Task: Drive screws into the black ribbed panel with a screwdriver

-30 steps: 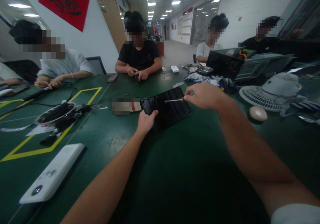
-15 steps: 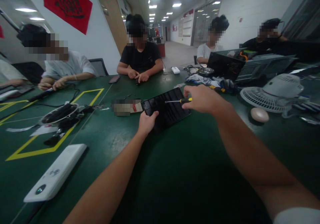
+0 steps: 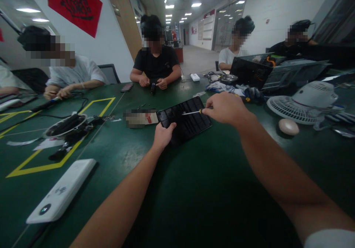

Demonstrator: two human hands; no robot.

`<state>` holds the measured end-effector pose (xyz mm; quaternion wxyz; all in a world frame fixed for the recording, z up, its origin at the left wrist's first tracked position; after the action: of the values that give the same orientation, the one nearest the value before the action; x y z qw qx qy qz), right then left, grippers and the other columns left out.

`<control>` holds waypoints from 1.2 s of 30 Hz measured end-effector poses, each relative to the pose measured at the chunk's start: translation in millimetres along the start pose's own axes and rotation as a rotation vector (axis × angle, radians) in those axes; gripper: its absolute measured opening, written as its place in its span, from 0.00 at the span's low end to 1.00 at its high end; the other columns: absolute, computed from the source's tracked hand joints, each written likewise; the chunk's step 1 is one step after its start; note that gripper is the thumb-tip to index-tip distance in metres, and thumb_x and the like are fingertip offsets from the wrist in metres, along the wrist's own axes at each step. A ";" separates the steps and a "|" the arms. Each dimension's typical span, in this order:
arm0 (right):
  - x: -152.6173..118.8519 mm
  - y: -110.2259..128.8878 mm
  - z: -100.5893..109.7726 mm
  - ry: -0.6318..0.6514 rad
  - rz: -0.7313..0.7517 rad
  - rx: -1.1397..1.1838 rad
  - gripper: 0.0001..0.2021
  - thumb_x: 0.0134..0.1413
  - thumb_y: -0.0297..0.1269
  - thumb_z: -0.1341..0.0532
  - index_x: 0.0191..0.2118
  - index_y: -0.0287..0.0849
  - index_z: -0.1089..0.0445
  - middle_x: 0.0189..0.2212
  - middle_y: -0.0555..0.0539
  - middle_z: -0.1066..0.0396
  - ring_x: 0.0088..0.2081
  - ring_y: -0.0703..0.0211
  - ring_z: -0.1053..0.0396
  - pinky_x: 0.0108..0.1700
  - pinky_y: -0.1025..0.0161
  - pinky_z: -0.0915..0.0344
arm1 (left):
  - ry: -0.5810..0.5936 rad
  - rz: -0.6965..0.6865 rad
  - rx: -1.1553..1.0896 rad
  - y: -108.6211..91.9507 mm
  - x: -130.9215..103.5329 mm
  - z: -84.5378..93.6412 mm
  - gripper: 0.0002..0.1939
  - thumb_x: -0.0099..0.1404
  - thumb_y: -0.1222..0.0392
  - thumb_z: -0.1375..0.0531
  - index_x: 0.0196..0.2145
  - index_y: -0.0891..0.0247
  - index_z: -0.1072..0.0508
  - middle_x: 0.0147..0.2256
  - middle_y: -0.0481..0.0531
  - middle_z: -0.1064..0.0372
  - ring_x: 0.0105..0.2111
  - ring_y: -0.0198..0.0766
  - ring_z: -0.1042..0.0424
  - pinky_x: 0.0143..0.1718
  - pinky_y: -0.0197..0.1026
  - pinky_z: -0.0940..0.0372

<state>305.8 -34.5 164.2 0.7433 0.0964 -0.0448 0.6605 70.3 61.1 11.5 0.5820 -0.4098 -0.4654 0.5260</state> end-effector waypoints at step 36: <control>3.2 -11.0 2.0 -0.117 0.015 0.084 0.09 0.57 0.45 0.30 0.40 0.51 0.14 0.41 0.42 0.16 0.48 0.39 0.22 0.44 0.49 0.29 | 0.019 -0.005 -0.036 2.3 1.4 -1.9 0.17 0.57 0.50 0.28 0.41 0.63 0.18 0.41 0.60 0.16 0.44 0.55 0.17 0.54 0.54 0.26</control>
<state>317.2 -33.0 165.8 0.7298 0.1657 -0.0609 0.6604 71.6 62.8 9.0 0.5801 -0.4243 -0.4702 0.5121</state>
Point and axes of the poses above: each hand's wrist, its own x-axis towards the middle knuckle, its own z-axis out of the back of the hand, y = z × x, the point moved 1 cm from there along x, towards the middle knuckle
